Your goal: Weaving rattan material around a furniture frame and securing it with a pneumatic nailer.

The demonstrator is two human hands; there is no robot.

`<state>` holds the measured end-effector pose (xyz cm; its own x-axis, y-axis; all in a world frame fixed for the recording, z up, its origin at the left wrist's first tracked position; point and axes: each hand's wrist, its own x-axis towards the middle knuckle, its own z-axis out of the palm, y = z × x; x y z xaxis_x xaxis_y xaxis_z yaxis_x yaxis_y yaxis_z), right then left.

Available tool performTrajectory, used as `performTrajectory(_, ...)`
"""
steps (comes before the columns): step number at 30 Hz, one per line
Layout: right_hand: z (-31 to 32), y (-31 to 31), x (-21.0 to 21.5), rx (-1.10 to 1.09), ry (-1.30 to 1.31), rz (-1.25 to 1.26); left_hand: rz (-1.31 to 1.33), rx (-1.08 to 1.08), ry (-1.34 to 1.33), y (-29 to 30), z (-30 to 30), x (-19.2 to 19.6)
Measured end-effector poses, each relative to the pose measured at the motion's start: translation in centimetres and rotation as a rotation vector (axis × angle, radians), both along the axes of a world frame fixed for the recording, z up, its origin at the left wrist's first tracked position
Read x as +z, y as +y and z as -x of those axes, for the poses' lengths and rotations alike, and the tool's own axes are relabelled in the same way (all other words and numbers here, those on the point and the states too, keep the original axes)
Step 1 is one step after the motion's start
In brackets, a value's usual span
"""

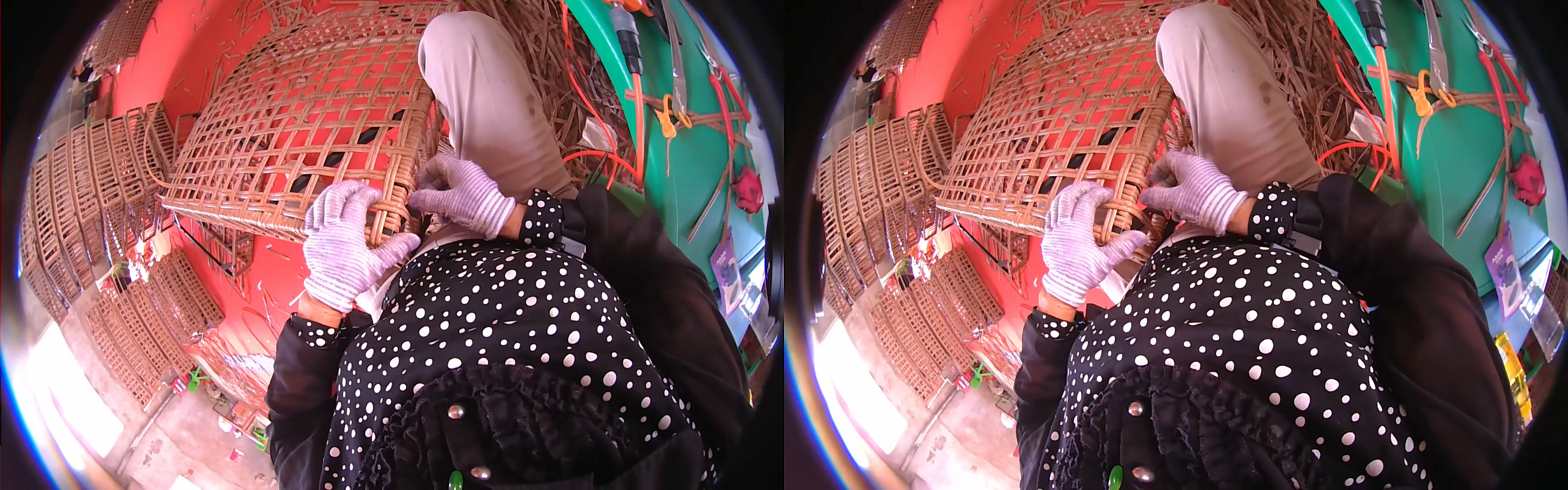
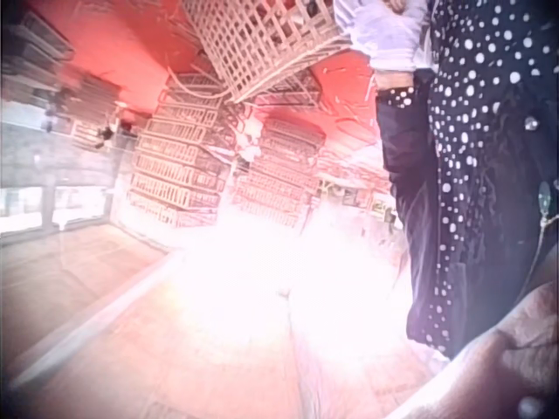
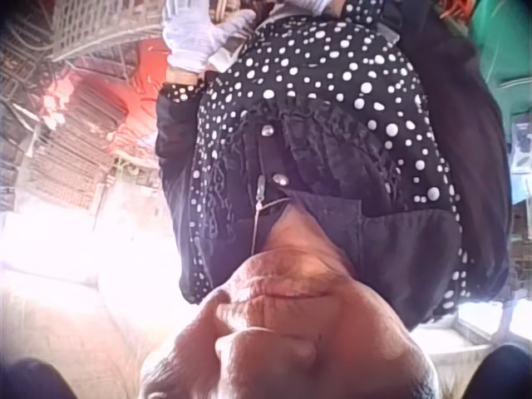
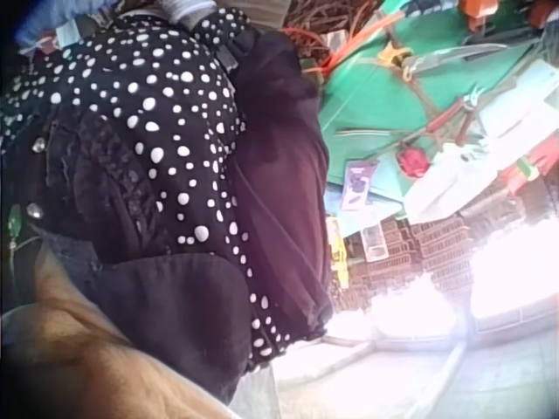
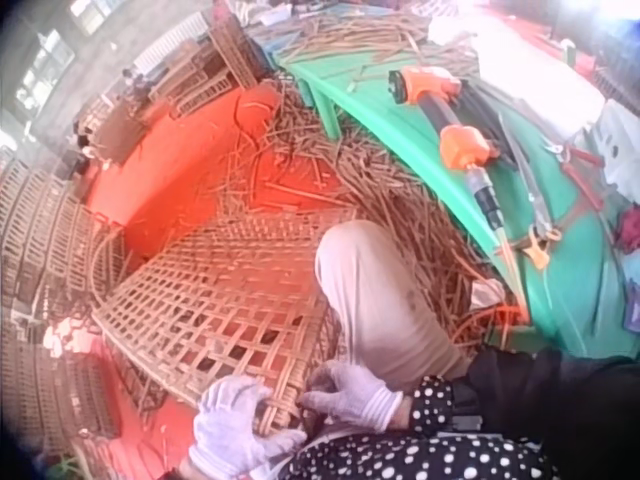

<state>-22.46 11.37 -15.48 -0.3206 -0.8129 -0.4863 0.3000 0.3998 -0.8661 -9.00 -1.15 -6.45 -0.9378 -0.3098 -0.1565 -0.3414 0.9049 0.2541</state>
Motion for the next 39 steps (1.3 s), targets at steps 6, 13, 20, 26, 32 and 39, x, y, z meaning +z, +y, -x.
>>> performTrajectory(6, 0.1, -0.3, -0.6, 0.042, -0.026, 0.093, -0.09, 0.025, -0.006, -0.7, 0.4, 0.0)
performTrajectory(13, 0.8, -0.2, -1.2, 0.031, 0.232, 0.357, 0.018, -0.066, -0.082, -0.3, 1.9, 0.5)
performTrajectory(20, 1.2, -1.2, -1.1, 0.053, -0.534, -0.041, 0.021, -0.058, -0.068, 0.5, 1.9, 0.6)
performTrajectory(26, 1.9, -1.8, -0.1, 0.111, -0.429, -0.142, -0.096, 0.058, 0.175, -2.2, 0.3, 1.1)
performTrajectory(32, 3.2, -2.3, 1.3, 0.096, -0.456, -0.243, 0.277, 0.96, 0.508, -15.6, -7.9, -2.0)
performTrajectory(39, 3.5, -3.2, 0.7, 0.08, -0.423, -0.336, -0.46, 1.579, 0.614, -27.9, -14.5, -3.7)
